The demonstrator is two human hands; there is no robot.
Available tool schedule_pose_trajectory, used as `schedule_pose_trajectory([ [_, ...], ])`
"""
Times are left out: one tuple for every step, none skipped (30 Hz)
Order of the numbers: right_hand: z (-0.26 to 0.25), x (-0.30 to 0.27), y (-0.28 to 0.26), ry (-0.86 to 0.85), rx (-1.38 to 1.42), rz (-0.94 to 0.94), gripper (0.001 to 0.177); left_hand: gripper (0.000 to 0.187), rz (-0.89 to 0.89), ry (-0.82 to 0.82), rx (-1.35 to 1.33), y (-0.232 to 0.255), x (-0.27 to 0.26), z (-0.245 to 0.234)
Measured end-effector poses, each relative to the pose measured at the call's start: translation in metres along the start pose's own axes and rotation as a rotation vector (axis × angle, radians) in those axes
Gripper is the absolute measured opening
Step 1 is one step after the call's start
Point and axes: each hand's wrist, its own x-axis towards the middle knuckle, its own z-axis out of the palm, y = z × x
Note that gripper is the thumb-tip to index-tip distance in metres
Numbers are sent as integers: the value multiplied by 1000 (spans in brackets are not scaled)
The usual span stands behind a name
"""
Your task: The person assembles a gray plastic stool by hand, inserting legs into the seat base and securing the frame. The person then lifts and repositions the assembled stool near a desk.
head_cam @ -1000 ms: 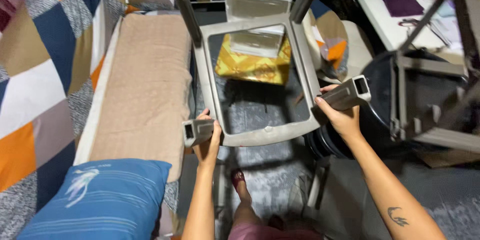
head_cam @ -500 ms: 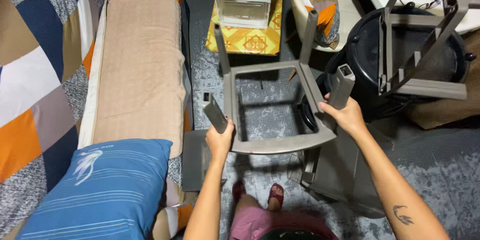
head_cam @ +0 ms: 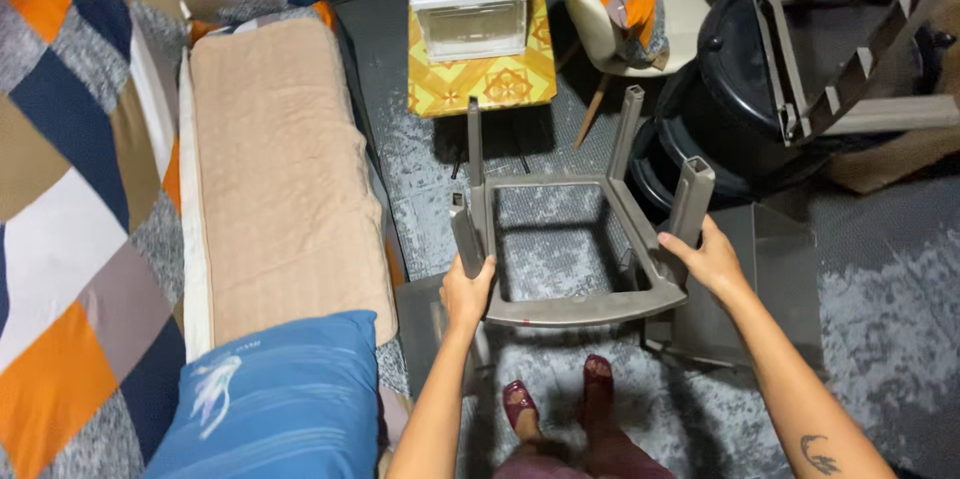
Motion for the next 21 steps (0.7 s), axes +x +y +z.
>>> schedule_pose_trajectory([
  [6,-5,4,26,2,-31,72,49,0,-14,-2,-6,4,-1],
  [10,-11,10,28,-25,52,73,49,2,-14,9,-12,6,-1],
  [16,-18,17,29,-51,135,75,49,4,-13,20,-18,8,-1],
  [18,-25,26,31,-80,223,77,49,5,-18,29,-25,7,1],
  [19,-35,36,12,27,191,74,48,-13,-35,12,-30,3,3],
  [22,-38,42,-7,135,143,71,47,-27,-38,-11,-34,3,4],
  [22,-39,49,-27,242,93,68,46,-43,-42,-33,-36,3,4],
  [20,-39,55,-8,243,84,67,45,-66,-45,-52,-37,2,5],
  [16,-38,60,11,244,76,67,44,-90,-48,-72,-38,-1,6],
  [11,-37,64,26,244,67,66,43,-118,-48,-91,-39,-5,7],
  [4,-36,66,70,227,47,65,42,-128,-51,-115,-39,-9,7],
  [-5,-30,67,113,210,25,65,41,-138,-51,-142,-37,-12,8],
  [-16,-25,65,157,192,2,64,40,-147,-51,-168,-36,-14,9],
  [-26,-19,62,194,187,-17,64,40,-163,-60,-200,-34,-15,9],
  [-38,-14,58,232,181,-36,63,40,-179,-68,-233,-32,-17,10],
  [-49,-8,54,270,175,-53,63,40,-196,-78,-263,-30,-20,11],
  [-60,-2,49,326,178,-73,66,39,-192,-76,-289,-28,-22,12],
  [-71,6,44,382,181,-94,69,38,-189,-71,-317,-26,-23,15],
  [-81,15,39,437,185,-115,72,37,-185,-66,-344,-24,-24,17],
  [-92,25,34,514,168,-148,73,36,-197,-73,-382,-22,-25,20],
  [-104,35,30,591,150,-181,75,36,-208,-80,-420,-20,-26,24],
])
